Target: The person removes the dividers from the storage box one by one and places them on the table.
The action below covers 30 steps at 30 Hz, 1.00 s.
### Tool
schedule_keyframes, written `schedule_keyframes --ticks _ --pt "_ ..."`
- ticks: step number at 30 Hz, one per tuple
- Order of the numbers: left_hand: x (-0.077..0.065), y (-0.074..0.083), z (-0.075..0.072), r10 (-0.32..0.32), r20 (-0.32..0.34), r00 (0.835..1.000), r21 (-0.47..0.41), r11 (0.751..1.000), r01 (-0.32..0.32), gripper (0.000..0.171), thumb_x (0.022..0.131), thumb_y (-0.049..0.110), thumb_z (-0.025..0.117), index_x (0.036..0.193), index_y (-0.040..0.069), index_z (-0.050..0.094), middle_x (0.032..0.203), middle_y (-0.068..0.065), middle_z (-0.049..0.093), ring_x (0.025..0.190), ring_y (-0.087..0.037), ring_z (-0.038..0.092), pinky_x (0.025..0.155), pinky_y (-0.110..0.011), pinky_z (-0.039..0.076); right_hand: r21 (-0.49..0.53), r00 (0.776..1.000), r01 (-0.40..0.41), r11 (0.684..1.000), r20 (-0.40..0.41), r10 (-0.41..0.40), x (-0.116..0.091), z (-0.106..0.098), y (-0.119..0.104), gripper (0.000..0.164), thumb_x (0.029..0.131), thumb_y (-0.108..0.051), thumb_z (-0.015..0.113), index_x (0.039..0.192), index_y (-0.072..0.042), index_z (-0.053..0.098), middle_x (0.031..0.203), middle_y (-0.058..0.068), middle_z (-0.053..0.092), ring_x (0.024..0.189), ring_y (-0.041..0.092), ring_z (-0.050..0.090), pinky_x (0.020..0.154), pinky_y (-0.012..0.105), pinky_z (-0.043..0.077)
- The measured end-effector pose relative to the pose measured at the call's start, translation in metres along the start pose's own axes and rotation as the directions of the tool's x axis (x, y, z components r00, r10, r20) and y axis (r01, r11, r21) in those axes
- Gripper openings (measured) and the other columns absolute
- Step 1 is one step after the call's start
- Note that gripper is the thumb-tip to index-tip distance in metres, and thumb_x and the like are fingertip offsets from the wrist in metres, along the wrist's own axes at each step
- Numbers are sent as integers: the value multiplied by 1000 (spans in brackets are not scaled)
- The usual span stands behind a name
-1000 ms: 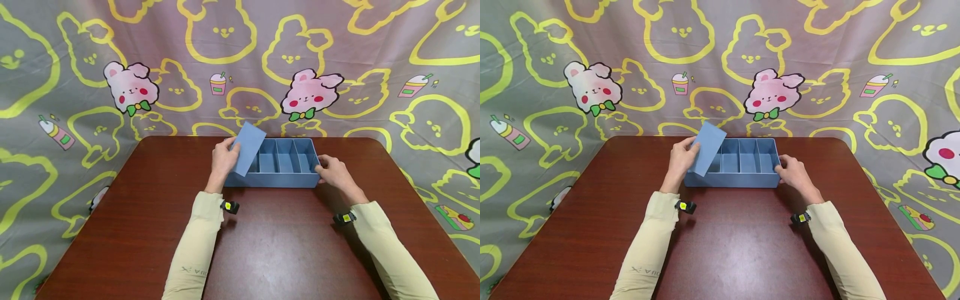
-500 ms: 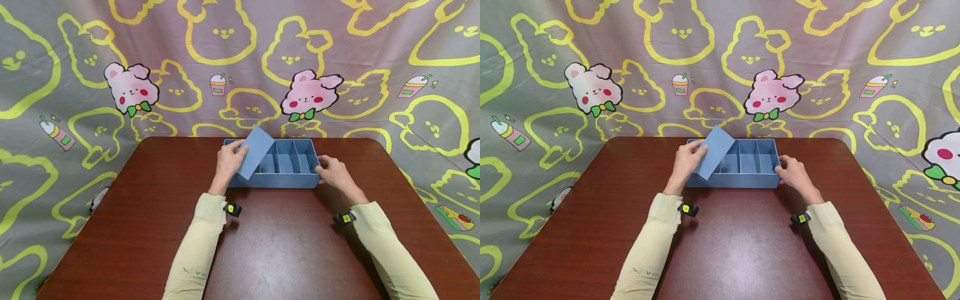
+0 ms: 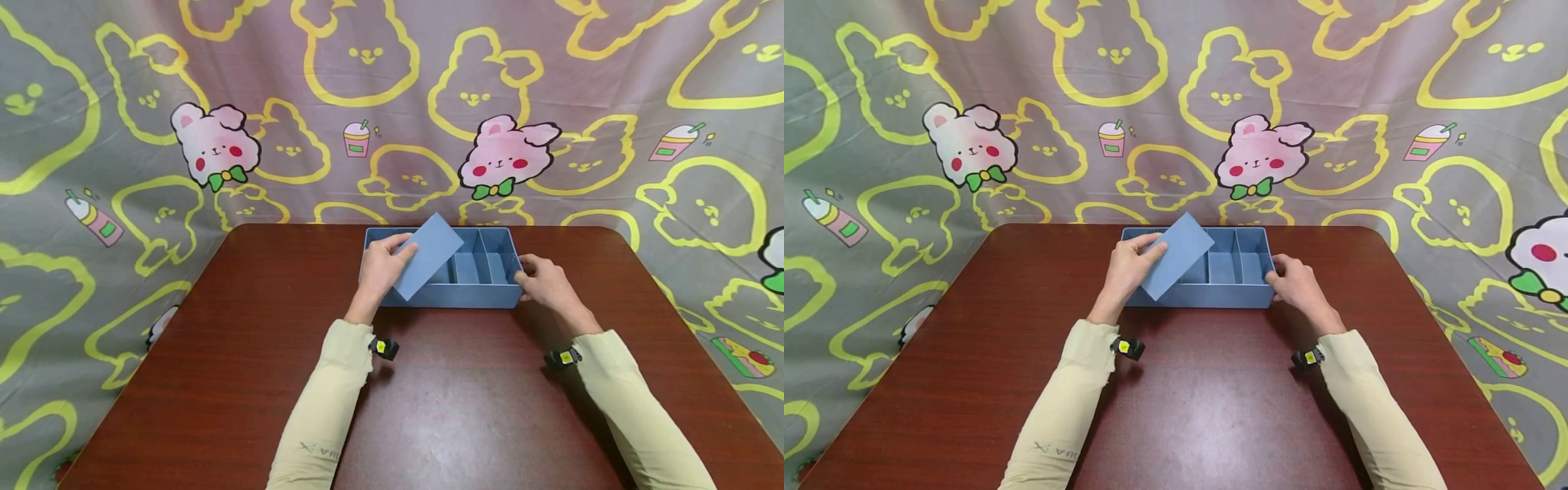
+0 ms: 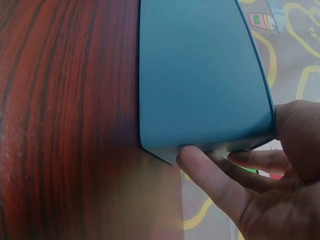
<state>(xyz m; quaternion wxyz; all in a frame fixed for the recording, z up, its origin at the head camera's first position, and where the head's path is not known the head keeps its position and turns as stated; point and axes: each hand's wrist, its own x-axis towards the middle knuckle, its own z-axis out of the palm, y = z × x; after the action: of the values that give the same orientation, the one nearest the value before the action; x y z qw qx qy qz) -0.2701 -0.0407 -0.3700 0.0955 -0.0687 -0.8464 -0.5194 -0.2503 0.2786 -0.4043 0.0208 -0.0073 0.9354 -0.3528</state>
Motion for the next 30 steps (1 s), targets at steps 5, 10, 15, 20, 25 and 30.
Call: schedule_keyframes --ticks 5,10,15,20,25,30 --pt "-2 3 0 1 38 999 -16 1000 -1 33 90 37 70 119 23 73 106 -6 75 83 -19 68 65 -27 49 9 1000 -1 1000 3 1 0 0 0 49 95 -15 47 140 2 45 125 30 59 69 18 71 67 37 59" --pt "-3 2 1 -12 85 996 -12 1000 13 36 90 38 69 121 22 72 110 -8 74 87 -20 68 70 -30 51 15 1000 0 1000 6 0 0 0 0 49 95 -15 47 141 3 44 127 31 58 69 19 72 69 41 59" --pt "-5 2 4 3 105 994 5 1000 -4 35 90 36 68 121 19 72 112 -9 74 93 -22 69 76 -34 54 15 1000 5 1000 3 -5 1 1 1 49 95 -15 46 141 3 44 126 31 58 69 19 72 67 39 59" --pt "-6 2 7 41 124 991 52 998 -47 32 90 33 68 116 15 74 111 -9 74 96 -24 68 80 -37 54 16 1000 9 1000 0 -9 1 2 2 49 95 -15 47 140 3 45 124 30 60 68 18 72 64 34 59" --pt "-8 3 11 48 178 983 77 995 -63 30 91 32 66 114 13 73 113 -8 72 93 -23 64 78 -35 52 11 1000 -1 1000 -3 1 1 2 1 49 95 -15 46 141 3 44 126 30 58 69 20 72 65 36 59" --pt "-9 1 14 53 228 972 92 993 -76 31 93 33 65 115 13 72 120 -8 70 105 -24 63 88 -39 52 15 1000 -9 1000 -2 9 1 2 0 49 95 -14 46 141 3 44 128 30 57 69 20 71 68 39 60"
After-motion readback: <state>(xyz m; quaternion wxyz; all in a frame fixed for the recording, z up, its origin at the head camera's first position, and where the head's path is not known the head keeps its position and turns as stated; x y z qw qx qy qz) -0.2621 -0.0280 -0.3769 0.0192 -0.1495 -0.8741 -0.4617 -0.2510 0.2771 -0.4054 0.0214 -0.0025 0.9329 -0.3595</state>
